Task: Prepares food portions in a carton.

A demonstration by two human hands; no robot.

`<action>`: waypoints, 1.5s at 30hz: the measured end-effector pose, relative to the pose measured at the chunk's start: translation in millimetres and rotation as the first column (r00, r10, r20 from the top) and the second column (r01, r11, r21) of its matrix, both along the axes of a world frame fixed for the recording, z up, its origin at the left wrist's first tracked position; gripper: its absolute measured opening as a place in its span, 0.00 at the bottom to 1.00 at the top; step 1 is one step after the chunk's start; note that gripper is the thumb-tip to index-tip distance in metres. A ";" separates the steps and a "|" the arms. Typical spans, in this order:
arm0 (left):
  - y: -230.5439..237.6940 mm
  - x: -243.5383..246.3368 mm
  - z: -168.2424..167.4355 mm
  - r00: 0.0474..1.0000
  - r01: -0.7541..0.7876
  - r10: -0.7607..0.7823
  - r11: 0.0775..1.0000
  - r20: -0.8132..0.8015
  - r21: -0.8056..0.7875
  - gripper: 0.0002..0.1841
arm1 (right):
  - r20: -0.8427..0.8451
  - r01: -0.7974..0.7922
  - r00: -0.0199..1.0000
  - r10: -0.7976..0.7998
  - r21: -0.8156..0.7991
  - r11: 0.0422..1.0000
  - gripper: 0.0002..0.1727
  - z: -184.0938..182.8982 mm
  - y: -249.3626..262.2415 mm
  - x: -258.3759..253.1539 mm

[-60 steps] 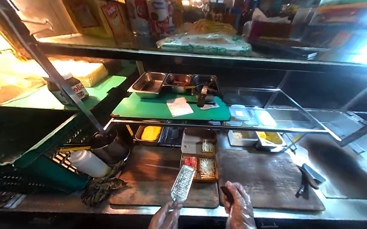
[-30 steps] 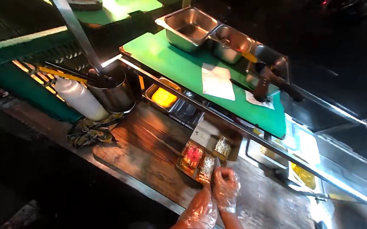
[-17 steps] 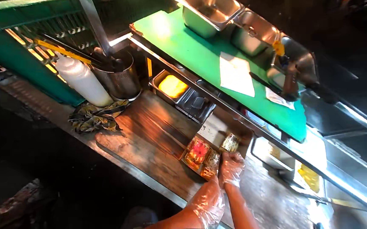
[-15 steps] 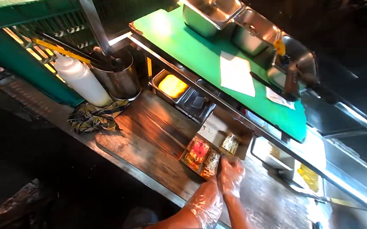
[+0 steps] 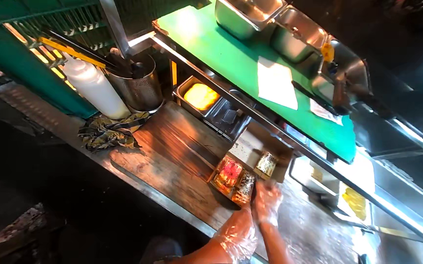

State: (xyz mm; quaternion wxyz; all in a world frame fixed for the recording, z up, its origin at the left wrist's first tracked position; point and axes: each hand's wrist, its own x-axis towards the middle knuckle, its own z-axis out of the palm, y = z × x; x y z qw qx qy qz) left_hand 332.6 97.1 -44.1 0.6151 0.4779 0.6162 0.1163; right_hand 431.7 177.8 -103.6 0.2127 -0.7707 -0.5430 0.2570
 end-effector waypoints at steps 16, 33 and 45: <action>-10.2 1.2 34.8 0.995 0.024 -0.011 0.991 0.101 -0.129 0.22 | -0.002 0.011 1.000 -0.010 0.074 0.997 0.11 9.1 -28.5 15.0; 15.5 20.8 7.4 0.997 0.008 -0.012 0.998 0.077 0.057 0.27 | 0.061 -0.026 0.998 0.014 0.205 0.978 0.12 16.0 -1.7 22.1; 22.7 21.8 2.9 0.993 0.045 -0.055 0.995 0.104 0.094 0.24 | 0.080 0.026 0.996 -0.032 0.067 0.997 0.12 23.4 19.3 24.7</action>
